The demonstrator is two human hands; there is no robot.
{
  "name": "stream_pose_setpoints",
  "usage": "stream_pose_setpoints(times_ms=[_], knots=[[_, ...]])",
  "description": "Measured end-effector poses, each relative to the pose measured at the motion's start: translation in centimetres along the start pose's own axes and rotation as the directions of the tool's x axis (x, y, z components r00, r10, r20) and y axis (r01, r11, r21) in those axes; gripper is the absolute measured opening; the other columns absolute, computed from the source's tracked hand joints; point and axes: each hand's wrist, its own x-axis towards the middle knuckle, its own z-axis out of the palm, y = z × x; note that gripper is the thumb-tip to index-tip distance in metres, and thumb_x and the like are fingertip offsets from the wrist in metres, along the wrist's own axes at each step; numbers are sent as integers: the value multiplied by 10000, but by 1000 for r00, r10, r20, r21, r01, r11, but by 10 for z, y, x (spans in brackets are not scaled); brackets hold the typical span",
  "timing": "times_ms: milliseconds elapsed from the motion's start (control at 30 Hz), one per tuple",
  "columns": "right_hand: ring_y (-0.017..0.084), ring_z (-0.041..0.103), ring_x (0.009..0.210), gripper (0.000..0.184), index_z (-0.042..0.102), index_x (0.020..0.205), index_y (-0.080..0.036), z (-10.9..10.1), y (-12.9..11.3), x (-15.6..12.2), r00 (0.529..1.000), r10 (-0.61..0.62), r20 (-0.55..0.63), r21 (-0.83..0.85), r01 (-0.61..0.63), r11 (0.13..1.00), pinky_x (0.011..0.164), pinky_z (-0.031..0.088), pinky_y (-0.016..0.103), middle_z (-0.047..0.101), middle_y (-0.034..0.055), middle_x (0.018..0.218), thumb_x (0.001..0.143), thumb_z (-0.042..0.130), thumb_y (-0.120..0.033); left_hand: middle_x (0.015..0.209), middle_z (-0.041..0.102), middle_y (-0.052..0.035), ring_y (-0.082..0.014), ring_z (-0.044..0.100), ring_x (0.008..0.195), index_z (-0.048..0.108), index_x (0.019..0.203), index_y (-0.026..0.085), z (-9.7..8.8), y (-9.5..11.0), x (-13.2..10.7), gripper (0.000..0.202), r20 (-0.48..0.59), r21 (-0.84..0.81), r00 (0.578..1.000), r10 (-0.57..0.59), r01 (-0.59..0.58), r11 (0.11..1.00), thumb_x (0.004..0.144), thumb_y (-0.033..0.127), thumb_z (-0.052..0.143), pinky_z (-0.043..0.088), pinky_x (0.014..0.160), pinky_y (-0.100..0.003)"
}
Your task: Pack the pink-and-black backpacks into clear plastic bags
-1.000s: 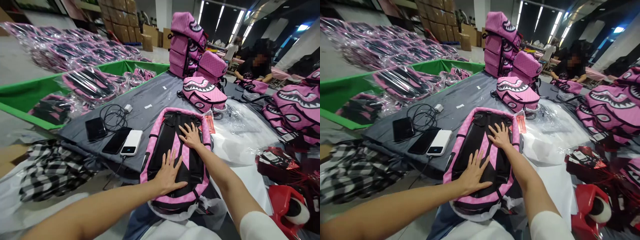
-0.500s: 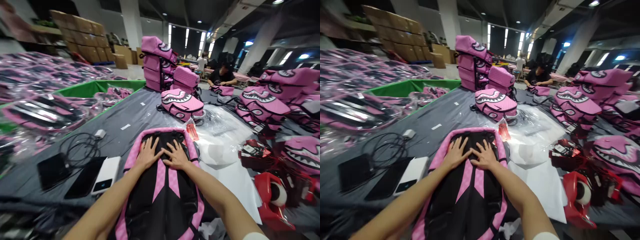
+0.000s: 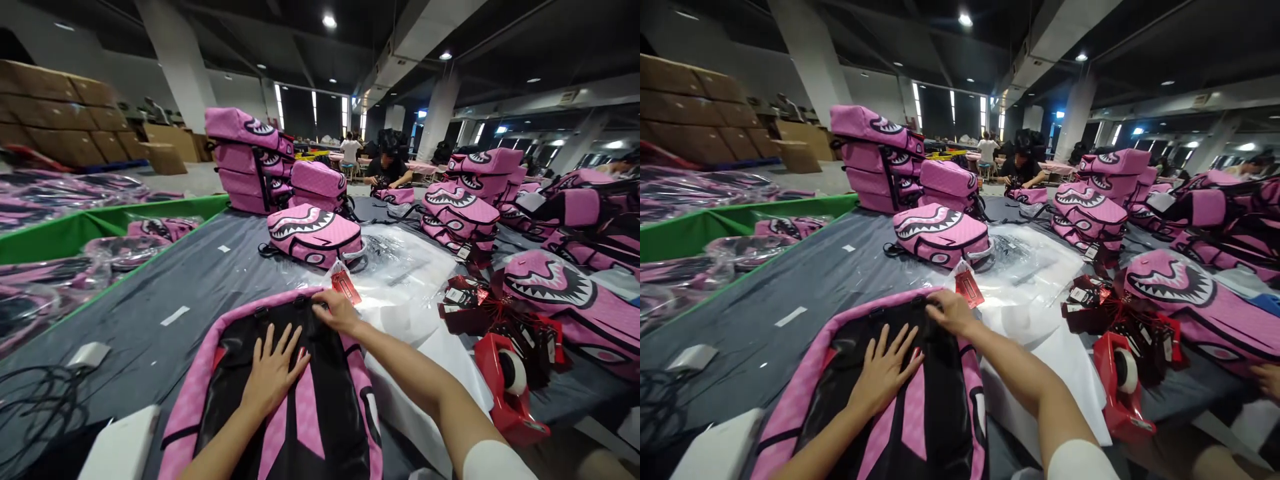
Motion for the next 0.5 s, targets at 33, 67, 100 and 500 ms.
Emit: stream_pose_setpoints(times_ms=[33, 67, 100, 500], knots=[[157, 671, 1058, 229, 687, 1150, -231, -13, 17, 13, 994, 101, -33, -34, -102, 994, 964, 496, 288, 730, 38, 1120, 928, 630, -219, 1619, 406, -93, -415, 175, 1549, 464, 1525, 245, 4, 3, -1, 648, 17, 6, 1000, 8, -8, 1000, 957, 552, 422, 269, 1188, -663], [156, 676, 1021, 197, 698, 1108, -219, -25, 35, 26, 978, 200, -65, -71, -205, 976, 931, 500, 279, 734, 39, 1088, 937, 601, -201, 1618, 406, -90, -418, 175, 1549, 447, 1534, 246, 8, 4, -2, 659, 20, 11, 1000, 5, -5, 1000, 956, 560, 418, 274, 1185, -670], [163, 677, 993, 187, 705, 1072, -204, -36, 54, 37, 954, 284, -94, -108, -293, 950, 904, 501, 280, 735, 49, 1060, 943, 571, -182, 1619, 403, -87, -418, 181, 1547, 435, 1540, 250, 11, 4, -4, 662, 14, 15, 1000, 3, -3, 1000, 957, 564, 411, 278, 1182, -676], [201, 662, 911, 137, 729, 841, -214, -3, 167, 93, 817, 565, -115, -348, -566, 747, 757, 427, 268, 744, 65, 932, 916, 638, -282, 1649, 340, 3, -391, 250, 1535, 268, 1585, 364, 30, -10, -18, 719, -88, 121, 995, 39, -28, 992, 926, 593, 443, 340, 1162, -641]])
